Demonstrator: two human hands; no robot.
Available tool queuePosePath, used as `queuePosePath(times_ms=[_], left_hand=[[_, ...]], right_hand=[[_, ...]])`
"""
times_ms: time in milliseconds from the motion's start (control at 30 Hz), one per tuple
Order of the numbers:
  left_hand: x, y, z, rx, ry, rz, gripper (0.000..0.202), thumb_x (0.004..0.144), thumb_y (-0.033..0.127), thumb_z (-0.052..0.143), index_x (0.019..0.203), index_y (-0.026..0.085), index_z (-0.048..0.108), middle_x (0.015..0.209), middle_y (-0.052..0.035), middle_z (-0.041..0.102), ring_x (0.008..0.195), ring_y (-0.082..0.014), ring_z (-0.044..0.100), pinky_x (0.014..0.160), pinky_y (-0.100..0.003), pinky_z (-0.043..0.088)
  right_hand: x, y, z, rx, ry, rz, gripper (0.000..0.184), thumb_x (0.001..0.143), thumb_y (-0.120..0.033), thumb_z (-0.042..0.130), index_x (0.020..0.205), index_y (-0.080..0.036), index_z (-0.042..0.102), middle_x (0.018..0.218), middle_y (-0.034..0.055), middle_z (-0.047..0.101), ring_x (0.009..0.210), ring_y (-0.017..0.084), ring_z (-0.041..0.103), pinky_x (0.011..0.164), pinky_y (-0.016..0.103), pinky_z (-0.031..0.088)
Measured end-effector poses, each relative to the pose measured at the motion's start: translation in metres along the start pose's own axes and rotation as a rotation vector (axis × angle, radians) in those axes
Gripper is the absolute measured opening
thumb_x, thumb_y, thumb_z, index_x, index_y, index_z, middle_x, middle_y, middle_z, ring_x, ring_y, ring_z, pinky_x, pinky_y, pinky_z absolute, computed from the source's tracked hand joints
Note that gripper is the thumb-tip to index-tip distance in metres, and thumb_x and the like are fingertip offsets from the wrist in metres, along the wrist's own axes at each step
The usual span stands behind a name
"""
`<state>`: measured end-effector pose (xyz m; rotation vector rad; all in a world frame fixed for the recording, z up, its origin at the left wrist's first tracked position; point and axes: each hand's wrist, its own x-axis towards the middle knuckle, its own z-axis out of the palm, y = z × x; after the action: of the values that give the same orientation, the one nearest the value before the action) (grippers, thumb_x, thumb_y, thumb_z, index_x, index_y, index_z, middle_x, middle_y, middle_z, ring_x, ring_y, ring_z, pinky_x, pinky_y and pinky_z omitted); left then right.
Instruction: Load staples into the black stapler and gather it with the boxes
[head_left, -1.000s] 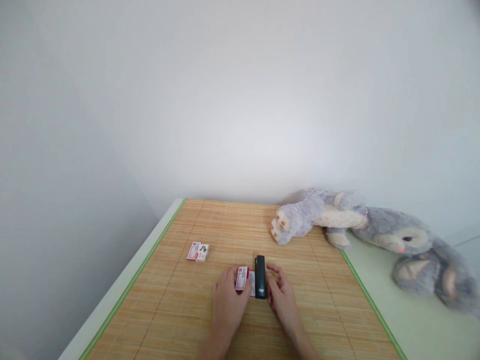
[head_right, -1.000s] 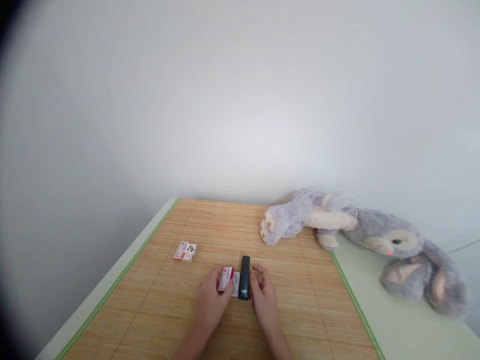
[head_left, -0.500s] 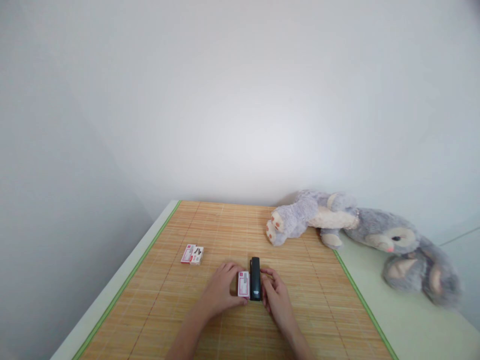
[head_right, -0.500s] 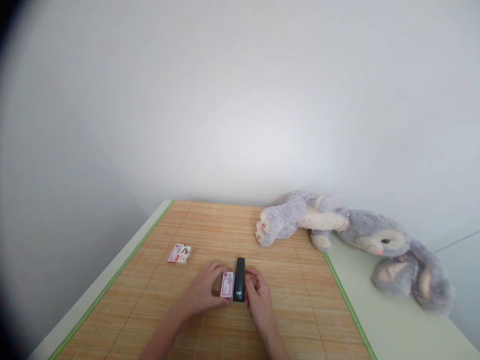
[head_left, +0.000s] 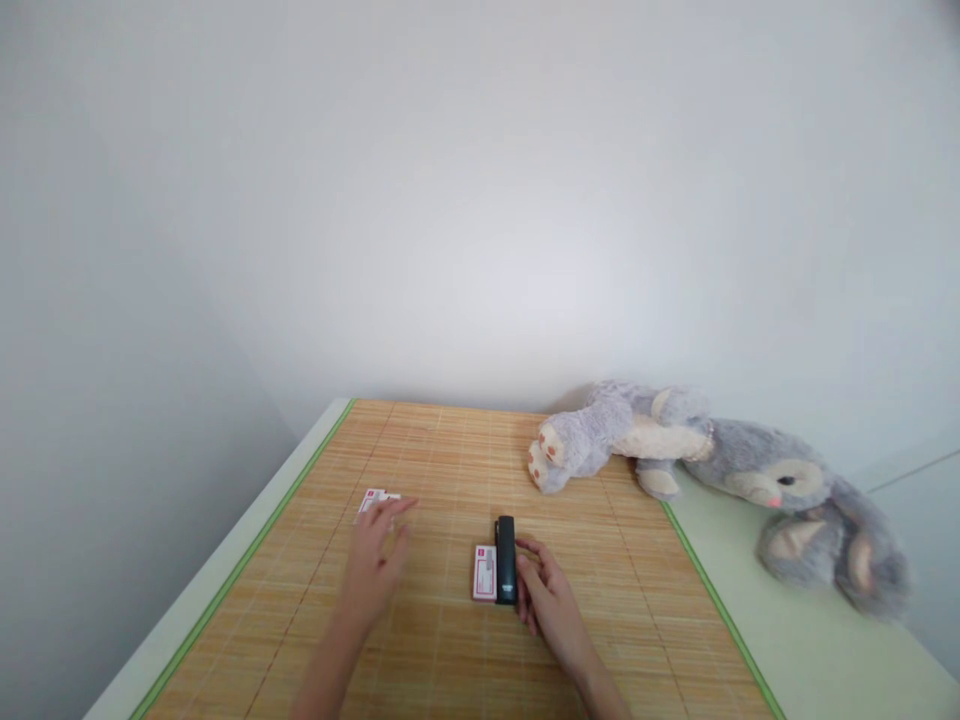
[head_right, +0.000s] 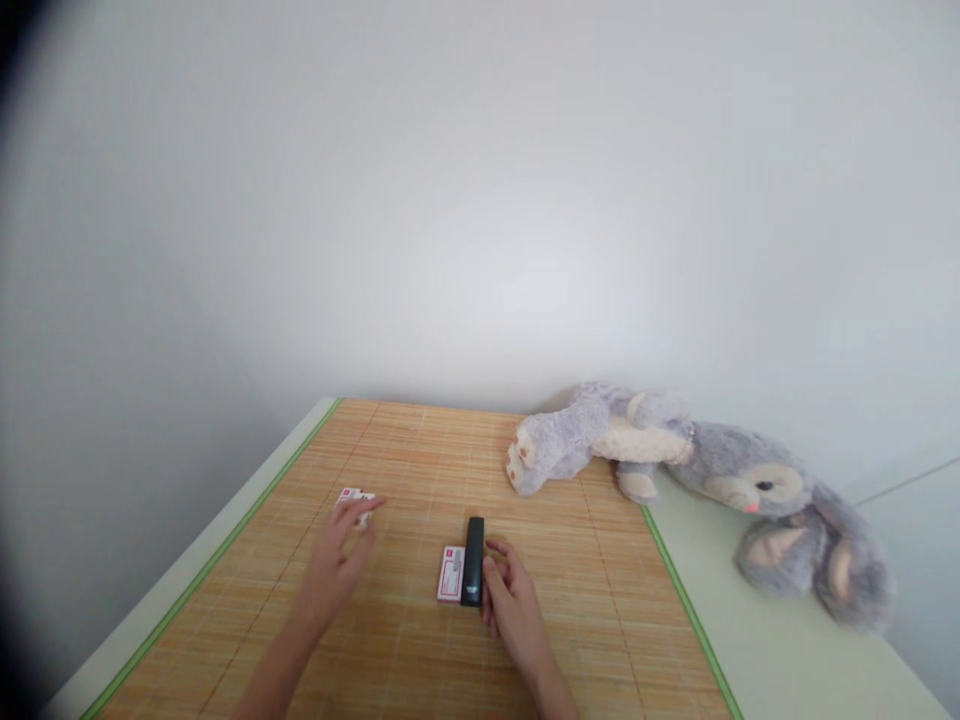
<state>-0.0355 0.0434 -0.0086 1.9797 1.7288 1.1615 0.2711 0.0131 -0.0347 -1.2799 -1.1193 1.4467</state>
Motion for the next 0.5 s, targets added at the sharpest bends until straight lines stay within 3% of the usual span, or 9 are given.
queuePosePath(times_ms=[33,67,200,300,433,500], left_hand=[[0.005,-0.019,-0.012,0.064,0.075,-0.027,0.047,0.095,0.028,0.049,0.142,0.032,0.056,0.138,-0.006,0.06,0.131,-0.0271,0.053,0.116,-0.05,0.037],[0.01,-0.037,-0.022,0.134,0.075,-0.038,0.052,0.091,0.025,0.051,0.143,0.031,0.054,0.141,-0.0059,0.06,0.133,-0.0283,0.052,0.116,-0.051,0.036],[0.026,-0.085,-0.039,0.29,-0.156,-0.072,0.074,0.08,0.02,0.056,0.153,0.033,0.046,0.158,-0.0023,0.049,0.142,-0.0311,0.044,0.12,-0.053,0.029],[0.031,-0.096,-0.041,0.291,-0.239,-0.072,0.072,0.077,0.023,0.061,0.147,0.035,0.053,0.153,0.0007,0.055,0.139,-0.0296,0.047,0.118,-0.048,0.032],[0.027,-0.098,-0.063,0.289,-0.21,-0.098,0.062,0.079,0.034,0.065,0.14,0.028,0.059,0.139,-0.0041,0.064,0.128,-0.0298,0.055,0.112,-0.046,0.04],[0.024,-0.087,-0.074,0.262,-0.153,-0.118,0.06,0.083,0.042,0.065,0.14,0.026,0.057,0.138,-0.0067,0.064,0.124,-0.0299,0.057,0.11,-0.046,0.042]], right_hand=[[0.0,0.001,0.0,0.001,0.003,0.0,0.071,0.091,-0.074,0.055,0.137,-0.019,0.049,0.057,-0.0083,0.054,0.037,0.01,0.045,0.032,0.017,0.03],[0.001,0.001,0.0,0.0,0.006,0.001,0.07,0.091,-0.073,0.055,0.137,-0.02,0.049,0.058,-0.0082,0.055,0.037,0.01,0.045,0.032,0.017,0.03],[0.001,0.0,0.001,-0.025,0.0,0.005,0.069,0.091,-0.073,0.054,0.136,-0.02,0.05,0.056,-0.0089,0.053,0.036,0.01,0.045,0.031,0.017,0.031],[0.001,0.0,0.0,-0.035,-0.008,0.019,0.073,0.089,-0.075,0.056,0.136,-0.019,0.05,0.053,-0.0093,0.052,0.035,0.01,0.045,0.031,0.017,0.031],[0.001,-0.002,0.002,-0.016,-0.003,0.037,0.079,0.086,-0.077,0.059,0.136,-0.018,0.05,0.053,-0.0089,0.053,0.035,0.01,0.044,0.031,0.017,0.031],[0.0,-0.006,0.003,-0.001,0.005,0.049,0.081,0.083,-0.078,0.061,0.136,-0.018,0.051,0.052,-0.0089,0.053,0.034,0.01,0.044,0.03,0.017,0.03]])
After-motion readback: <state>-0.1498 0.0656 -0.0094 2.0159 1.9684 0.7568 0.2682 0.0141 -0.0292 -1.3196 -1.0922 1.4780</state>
